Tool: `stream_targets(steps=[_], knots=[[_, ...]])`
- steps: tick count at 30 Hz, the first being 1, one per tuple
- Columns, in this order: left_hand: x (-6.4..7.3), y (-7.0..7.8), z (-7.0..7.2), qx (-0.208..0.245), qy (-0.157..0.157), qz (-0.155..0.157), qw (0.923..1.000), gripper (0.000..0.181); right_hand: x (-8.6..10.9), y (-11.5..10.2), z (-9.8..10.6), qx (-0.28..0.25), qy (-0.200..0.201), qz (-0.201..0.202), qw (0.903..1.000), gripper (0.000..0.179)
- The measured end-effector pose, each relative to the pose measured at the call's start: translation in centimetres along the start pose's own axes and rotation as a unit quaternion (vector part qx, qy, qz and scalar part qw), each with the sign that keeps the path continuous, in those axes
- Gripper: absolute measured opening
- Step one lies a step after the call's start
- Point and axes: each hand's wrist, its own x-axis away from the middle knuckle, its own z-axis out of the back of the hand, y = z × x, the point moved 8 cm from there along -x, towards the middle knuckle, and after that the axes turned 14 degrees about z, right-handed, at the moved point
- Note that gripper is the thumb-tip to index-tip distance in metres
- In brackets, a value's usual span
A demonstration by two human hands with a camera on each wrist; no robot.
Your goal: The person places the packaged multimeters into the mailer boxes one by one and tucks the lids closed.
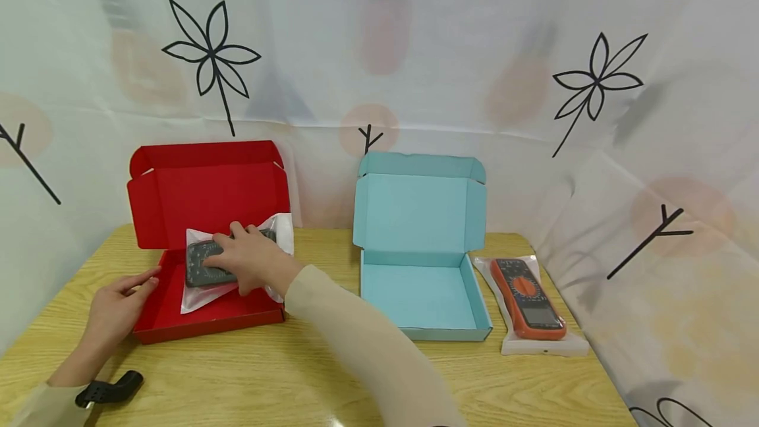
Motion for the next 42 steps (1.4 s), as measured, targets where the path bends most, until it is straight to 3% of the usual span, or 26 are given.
stream_targets(steps=[13,24,30,42], knots=[[0.4,0.4,-0.2,-0.005,-0.012,-0.015,0.9998,0.041,-0.9,-1.3,0.4,-0.044,-0.027,0.01,0.9986,0.08],[0.5,0.4,-0.6,0.0,-0.003,-0.008,1.0,0.039,-1.9,-1.2,-0.9,-0.108,-0.075,-0.015,0.9912,0.077],[0.6,0.5,-0.5,-0.004,-0.001,-0.002,1.0,0.039,-2.0,-0.9,-1.7,-0.153,-0.066,-0.023,0.9858,0.075],[0.7,0.5,-0.6,-0.011,0.001,-0.004,0.9999,0.039,-2.9,-1.2,-2.8,-0.179,-0.041,-0.011,0.9829,0.07]])
